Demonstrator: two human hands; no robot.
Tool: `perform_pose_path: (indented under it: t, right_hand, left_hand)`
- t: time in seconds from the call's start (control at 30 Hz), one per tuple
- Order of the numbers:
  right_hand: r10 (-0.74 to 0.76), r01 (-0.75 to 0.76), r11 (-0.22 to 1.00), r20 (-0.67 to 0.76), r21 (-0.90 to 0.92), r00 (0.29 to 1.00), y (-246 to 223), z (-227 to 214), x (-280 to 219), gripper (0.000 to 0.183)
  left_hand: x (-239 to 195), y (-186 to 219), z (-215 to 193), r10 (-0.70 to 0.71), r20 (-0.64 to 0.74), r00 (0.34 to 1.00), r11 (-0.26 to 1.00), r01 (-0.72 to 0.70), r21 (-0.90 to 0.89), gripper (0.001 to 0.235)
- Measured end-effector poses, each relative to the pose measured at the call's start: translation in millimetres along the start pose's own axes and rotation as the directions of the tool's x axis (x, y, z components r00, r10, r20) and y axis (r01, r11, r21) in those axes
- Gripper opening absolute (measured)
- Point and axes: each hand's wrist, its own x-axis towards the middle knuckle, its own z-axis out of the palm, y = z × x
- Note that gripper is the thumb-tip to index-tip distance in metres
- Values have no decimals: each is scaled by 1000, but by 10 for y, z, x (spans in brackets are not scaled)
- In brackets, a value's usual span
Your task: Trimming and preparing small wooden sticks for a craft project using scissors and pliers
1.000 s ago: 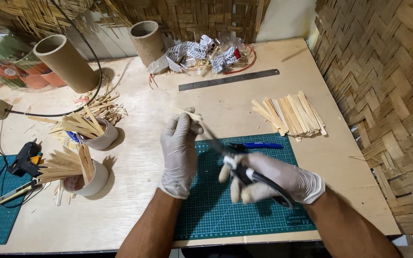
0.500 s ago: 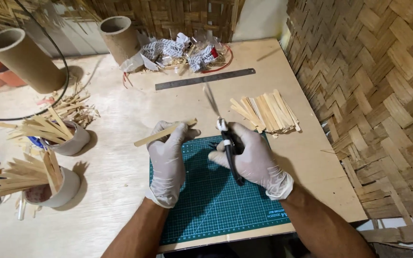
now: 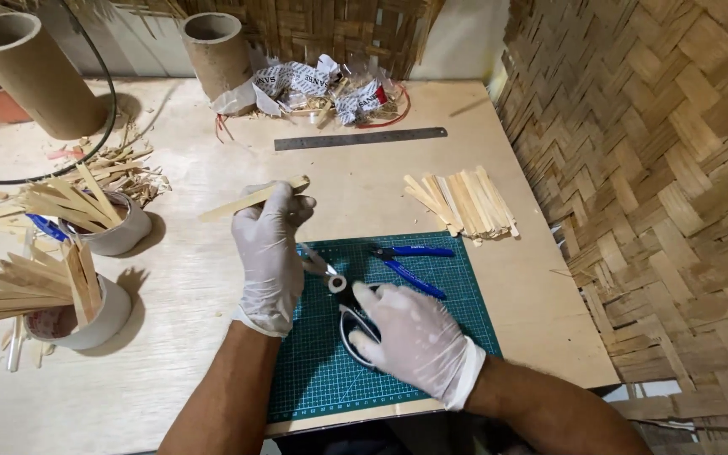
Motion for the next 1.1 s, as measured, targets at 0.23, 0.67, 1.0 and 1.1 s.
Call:
perform_pose_path:
  t: [0.23,0.67,1.0,1.1]
  right_hand:
    - [75,-53,961,-73,271,994,59,-484,233,26]
    - [430,189,314,-317,930,845,436,-121,707,9]
    - [278,242,229,-302,943,912,558,-159,655,6]
    - [230,253,188,-293,949,928,650,-92,650,8]
  left_hand:
    - [-63,95,50,-166,137,977,975,183,-127,27]
    - [-184,-135,31,-236,368,899,970,241,31,17]
    - [-241,-142,34,-362,455,813,921,389,37,10]
    - [-286,-69,51,-402,493,772,902,425,70,11]
